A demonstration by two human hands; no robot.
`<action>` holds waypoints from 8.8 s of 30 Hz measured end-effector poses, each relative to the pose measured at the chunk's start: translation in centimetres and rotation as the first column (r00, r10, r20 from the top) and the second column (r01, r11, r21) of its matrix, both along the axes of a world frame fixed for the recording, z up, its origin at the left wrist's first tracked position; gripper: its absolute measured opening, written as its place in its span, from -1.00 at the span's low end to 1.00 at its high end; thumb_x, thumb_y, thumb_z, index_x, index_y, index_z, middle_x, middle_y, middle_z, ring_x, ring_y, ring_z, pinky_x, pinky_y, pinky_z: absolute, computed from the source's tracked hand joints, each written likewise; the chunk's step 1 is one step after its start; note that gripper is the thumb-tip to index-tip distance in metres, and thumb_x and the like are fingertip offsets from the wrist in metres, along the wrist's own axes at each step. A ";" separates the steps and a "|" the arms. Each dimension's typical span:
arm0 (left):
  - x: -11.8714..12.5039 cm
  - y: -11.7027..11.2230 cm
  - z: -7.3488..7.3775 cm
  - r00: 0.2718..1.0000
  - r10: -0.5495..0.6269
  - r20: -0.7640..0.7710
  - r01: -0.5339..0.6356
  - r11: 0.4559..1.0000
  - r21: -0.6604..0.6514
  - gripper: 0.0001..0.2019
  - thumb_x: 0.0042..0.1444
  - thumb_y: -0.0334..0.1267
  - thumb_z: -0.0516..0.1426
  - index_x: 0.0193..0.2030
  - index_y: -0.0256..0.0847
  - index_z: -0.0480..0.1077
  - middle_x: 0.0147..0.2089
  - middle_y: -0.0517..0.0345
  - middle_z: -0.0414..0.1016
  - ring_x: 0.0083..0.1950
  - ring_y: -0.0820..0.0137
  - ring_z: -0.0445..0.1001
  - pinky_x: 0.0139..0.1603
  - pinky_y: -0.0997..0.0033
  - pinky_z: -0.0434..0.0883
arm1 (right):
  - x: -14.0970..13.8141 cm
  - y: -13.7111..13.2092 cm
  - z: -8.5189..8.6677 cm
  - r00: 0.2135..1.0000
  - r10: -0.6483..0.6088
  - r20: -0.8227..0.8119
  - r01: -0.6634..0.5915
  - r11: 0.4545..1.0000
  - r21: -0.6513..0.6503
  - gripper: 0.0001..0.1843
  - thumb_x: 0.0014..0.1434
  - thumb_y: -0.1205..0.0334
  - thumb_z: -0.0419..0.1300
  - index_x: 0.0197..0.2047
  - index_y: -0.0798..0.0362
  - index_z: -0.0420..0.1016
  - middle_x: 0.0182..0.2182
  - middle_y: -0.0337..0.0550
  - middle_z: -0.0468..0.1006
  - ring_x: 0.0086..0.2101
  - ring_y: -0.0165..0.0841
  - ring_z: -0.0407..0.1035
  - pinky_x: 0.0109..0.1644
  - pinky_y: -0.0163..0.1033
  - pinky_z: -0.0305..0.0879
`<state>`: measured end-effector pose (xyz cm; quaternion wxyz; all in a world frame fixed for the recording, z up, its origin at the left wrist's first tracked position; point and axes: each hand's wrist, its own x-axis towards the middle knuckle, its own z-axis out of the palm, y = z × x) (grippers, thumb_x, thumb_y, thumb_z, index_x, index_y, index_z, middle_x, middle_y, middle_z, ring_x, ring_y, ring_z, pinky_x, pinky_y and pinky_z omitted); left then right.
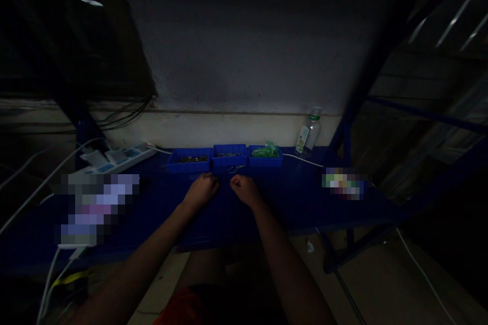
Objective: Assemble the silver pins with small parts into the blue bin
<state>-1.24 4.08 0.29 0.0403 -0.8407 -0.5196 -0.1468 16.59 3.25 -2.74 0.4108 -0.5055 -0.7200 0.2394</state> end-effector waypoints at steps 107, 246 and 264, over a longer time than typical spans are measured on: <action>0.4 -0.8 -0.5 0.756 -0.239 0.609 0.404 0.903 -0.148 -0.83 0.02 -0.24 0.04 -0.34 -0.26 0.40 -0.38 0.17 0.40 -0.37 0.47 0.32 -0.33 0.50 0.27 | -1.0 -1.6 2.2 0.992 0.089 -0.093 -0.068 0.976 0.209 -0.85 0.00 0.18 0.12 -0.42 0.09 0.41 -0.50 -0.25 0.42 -0.48 -0.49 0.25 -0.40 -0.40 0.14; 1.6 -0.4 0.2 0.736 -0.222 0.639 0.311 0.950 -0.029 -0.77 0.13 -0.16 -0.05 -0.30 -0.26 0.33 -0.36 0.16 0.39 -0.30 0.44 0.34 -0.25 0.48 0.27 | 0.1 -0.3 1.0 0.986 0.007 -0.168 0.006 0.997 0.078 -0.80 0.05 0.14 0.08 -0.31 0.07 0.42 -0.40 -0.22 0.49 -0.37 -0.44 0.37 -0.26 -0.34 0.26; 1.3 0.0 -0.2 0.768 -0.236 0.595 0.309 0.951 -0.021 -0.78 0.12 -0.18 -0.03 -0.30 -0.24 0.36 -0.31 0.10 0.39 -0.27 0.40 0.35 -0.19 0.42 0.28 | 0.0 0.1 0.7 0.991 -0.012 -0.130 0.029 0.991 0.128 -0.82 0.08 0.18 0.06 -0.29 0.07 0.41 -0.35 -0.19 0.48 -0.33 -0.44 0.35 -0.20 -0.31 0.25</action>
